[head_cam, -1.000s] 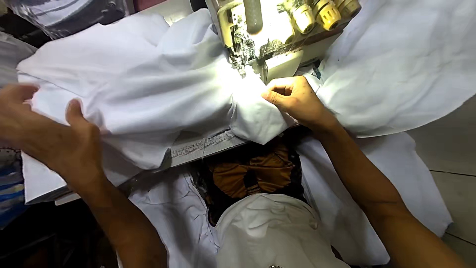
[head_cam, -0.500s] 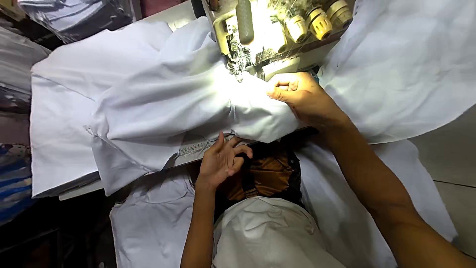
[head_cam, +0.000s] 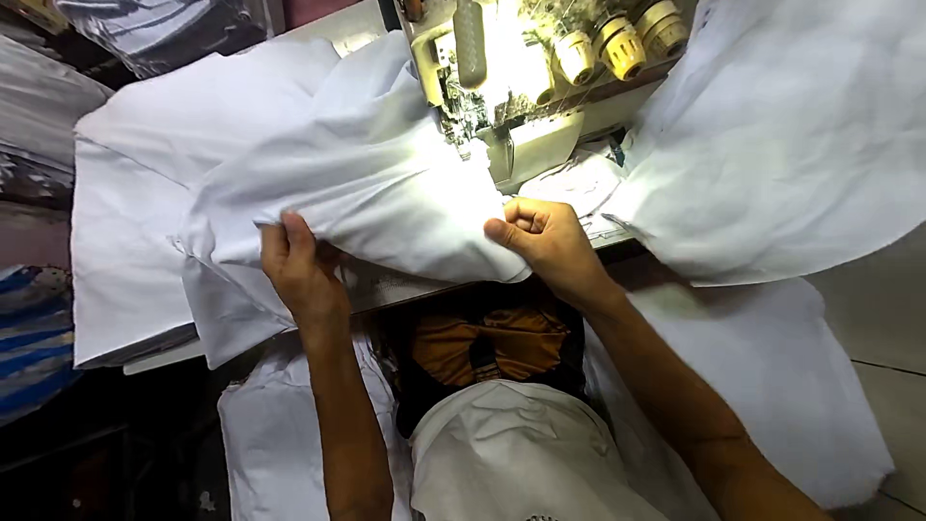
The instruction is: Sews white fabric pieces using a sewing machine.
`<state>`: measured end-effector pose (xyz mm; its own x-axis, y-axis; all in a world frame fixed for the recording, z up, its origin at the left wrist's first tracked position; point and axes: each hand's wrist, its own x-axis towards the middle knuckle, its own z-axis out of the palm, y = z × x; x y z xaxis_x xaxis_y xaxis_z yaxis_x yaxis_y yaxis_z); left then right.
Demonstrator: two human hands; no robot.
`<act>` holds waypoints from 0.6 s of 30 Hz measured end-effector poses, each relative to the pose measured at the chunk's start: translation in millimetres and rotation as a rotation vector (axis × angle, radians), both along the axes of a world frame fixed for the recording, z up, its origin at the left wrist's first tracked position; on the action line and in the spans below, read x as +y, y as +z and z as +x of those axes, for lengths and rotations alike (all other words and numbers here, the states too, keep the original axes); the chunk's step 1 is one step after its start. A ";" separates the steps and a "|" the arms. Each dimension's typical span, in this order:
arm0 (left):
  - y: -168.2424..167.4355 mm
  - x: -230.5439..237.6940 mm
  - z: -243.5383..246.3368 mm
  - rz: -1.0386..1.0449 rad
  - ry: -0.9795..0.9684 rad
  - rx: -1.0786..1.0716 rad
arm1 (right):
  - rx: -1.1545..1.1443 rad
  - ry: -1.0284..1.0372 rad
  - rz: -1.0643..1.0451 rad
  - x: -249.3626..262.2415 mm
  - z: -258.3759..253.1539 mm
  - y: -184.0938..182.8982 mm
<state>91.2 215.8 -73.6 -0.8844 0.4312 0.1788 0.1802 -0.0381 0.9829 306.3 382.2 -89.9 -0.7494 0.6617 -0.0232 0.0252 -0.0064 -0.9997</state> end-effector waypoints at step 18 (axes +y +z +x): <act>-50.6 -32.7 22.5 -0.230 -0.479 -0.073 | -0.058 -0.269 0.045 -49.7 3.9 -22.3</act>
<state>113.8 183.1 -124.2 -0.5857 0.8102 -0.0227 0.1261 0.1188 0.9849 310.2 332.5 -112.1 -0.5450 0.8380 -0.0275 0.0863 0.0235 -0.9960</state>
